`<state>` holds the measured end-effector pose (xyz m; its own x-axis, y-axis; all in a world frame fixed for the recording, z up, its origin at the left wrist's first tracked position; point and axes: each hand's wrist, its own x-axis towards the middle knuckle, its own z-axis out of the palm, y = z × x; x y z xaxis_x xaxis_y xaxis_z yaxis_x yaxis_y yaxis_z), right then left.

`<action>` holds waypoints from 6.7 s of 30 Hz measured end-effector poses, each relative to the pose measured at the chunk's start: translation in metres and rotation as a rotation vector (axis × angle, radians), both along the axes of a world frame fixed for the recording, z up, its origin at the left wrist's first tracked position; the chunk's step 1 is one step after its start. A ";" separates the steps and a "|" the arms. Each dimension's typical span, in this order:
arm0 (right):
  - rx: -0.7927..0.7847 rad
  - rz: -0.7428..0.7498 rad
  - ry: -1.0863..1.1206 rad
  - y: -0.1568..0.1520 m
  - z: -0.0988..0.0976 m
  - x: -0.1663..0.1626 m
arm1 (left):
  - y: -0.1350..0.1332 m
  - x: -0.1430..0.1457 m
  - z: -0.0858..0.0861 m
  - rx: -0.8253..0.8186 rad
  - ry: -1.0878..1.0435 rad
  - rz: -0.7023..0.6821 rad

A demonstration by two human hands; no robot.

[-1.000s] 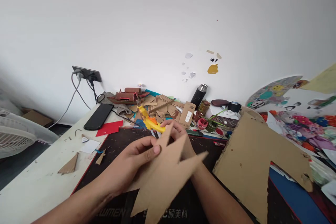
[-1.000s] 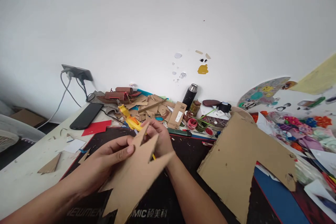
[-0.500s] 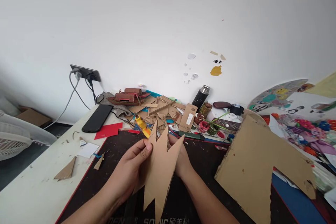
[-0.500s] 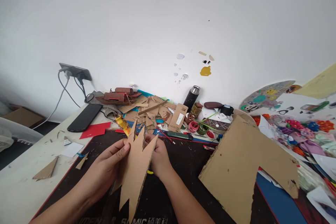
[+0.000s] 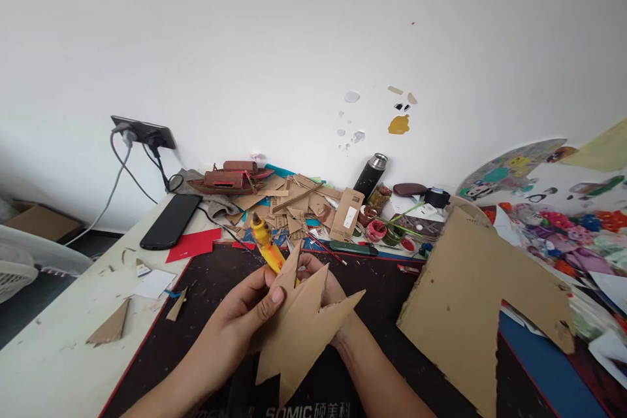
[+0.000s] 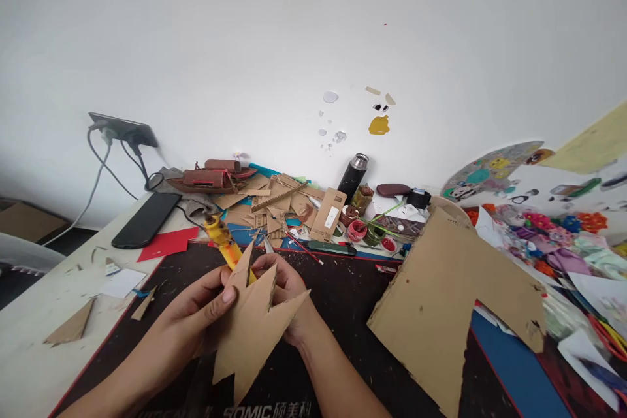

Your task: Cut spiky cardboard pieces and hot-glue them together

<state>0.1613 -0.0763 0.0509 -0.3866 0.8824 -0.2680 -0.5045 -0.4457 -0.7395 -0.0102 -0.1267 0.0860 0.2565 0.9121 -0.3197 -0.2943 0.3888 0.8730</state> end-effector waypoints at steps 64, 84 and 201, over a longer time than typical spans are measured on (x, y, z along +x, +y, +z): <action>-0.030 -0.192 -0.107 0.003 -0.028 0.025 | 0.149 -0.193 -0.041 0.078 1.853 -0.106; -0.023 -0.156 -0.110 -0.001 -0.039 0.025 | 0.058 -0.195 -0.043 0.284 2.010 0.178; 0.202 -0.142 -0.148 0.030 0.001 0.022 | 0.098 -0.013 -0.050 0.104 0.161 0.077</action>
<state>0.1836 -0.0463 0.0523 -0.2254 0.9662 -0.1252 -0.4315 -0.2142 -0.8763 -0.0234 -0.0292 0.0361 0.1377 0.9575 -0.2535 -0.1737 0.2753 0.9455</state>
